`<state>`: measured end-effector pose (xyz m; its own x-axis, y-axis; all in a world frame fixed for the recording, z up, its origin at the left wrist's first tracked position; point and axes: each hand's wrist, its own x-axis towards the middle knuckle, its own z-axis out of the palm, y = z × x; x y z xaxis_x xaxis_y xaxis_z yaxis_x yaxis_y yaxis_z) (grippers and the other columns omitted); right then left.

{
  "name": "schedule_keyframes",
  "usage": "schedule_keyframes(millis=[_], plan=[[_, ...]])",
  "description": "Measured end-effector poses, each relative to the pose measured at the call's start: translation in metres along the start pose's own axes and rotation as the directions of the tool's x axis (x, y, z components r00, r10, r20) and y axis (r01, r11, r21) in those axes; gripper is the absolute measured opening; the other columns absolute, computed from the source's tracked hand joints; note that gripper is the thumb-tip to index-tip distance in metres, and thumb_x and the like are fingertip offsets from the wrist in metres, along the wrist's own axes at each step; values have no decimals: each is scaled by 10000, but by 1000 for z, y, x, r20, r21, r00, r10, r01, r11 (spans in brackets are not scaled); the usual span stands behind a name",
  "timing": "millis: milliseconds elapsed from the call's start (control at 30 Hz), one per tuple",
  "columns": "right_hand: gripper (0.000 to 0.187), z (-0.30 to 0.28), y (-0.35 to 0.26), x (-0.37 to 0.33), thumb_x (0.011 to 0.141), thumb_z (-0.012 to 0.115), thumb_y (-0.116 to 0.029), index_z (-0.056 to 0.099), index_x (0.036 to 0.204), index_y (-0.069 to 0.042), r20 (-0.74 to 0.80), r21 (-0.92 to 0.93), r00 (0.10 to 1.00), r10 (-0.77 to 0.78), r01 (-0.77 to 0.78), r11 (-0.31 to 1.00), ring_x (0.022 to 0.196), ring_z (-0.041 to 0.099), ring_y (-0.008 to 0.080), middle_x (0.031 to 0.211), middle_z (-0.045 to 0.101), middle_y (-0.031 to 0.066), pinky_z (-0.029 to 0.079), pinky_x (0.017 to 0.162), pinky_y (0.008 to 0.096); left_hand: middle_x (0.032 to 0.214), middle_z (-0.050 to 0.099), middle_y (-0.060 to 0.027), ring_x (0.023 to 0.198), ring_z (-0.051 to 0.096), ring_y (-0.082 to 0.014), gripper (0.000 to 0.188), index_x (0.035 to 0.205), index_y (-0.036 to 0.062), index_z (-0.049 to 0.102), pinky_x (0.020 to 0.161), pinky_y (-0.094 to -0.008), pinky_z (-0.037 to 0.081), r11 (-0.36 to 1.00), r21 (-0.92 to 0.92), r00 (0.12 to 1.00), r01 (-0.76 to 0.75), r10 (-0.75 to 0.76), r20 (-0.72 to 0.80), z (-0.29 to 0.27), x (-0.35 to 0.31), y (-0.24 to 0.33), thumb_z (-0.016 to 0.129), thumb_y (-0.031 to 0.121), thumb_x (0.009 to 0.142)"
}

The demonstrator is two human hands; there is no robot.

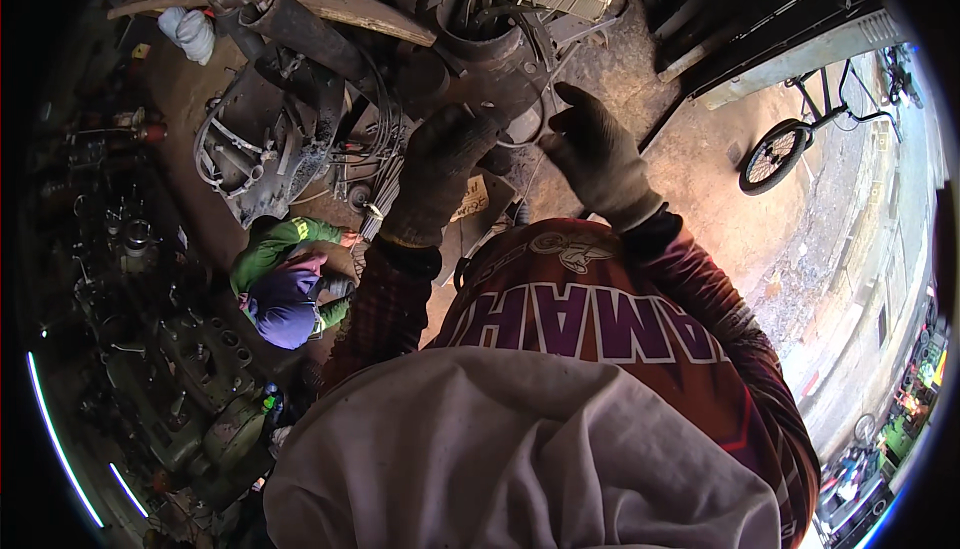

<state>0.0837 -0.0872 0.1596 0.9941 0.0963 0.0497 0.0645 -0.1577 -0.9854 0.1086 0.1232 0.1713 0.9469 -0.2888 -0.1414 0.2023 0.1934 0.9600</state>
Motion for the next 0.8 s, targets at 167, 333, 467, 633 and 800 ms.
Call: schedule_keyframes(millis=[167,333,467,633,800], plan=[[319,2,-14,3,930,678,-278,674,1186,-87,260,-568,945,-196,314,761,861,703,301,1036,688,150,566,742,361,876,674,-32,730,643,-99,130,1006,24,670,672,-268,524,997,83,1000,7,-7,7,1,0,6,697,134,942],[217,16,7,12,970,655,-186,671,1116,-27,222,-96,952,209,-192,977,719,652,143,827,654,81,532,658,291,973,678,-51,835,636,-99,205,1101,9,655,736,-273,523,985,173,992,2,20,-123,-6,-7,3,698,121,935],[222,17,31,18,982,622,-138,641,1176,-32,382,231,883,272,-376,897,723,652,129,836,656,78,535,659,276,1113,659,-98,966,637,-142,238,1158,17,643,807,-309,524,870,473,750,-139,404,-523,-42,-20,-38,665,130,949],[249,41,47,33,947,628,-70,633,1193,-32,409,-246,881,-240,359,900,759,670,133,882,677,69,551,679,278,1072,670,-89,930,661,-156,270,1194,13,633,780,-317,525,896,444,970,-26,130,-206,-67,-19,-49,562,203,1016],[267,66,50,53,955,625,-119,630,1208,-32,463,-256,884,-62,200,946,822,685,139,918,688,66,561,700,296,959,689,-69,775,666,-144,283,1101,5,653,692,-304,535,985,143,961,96,-54,-271,-86,13,-52,613,260,986]])
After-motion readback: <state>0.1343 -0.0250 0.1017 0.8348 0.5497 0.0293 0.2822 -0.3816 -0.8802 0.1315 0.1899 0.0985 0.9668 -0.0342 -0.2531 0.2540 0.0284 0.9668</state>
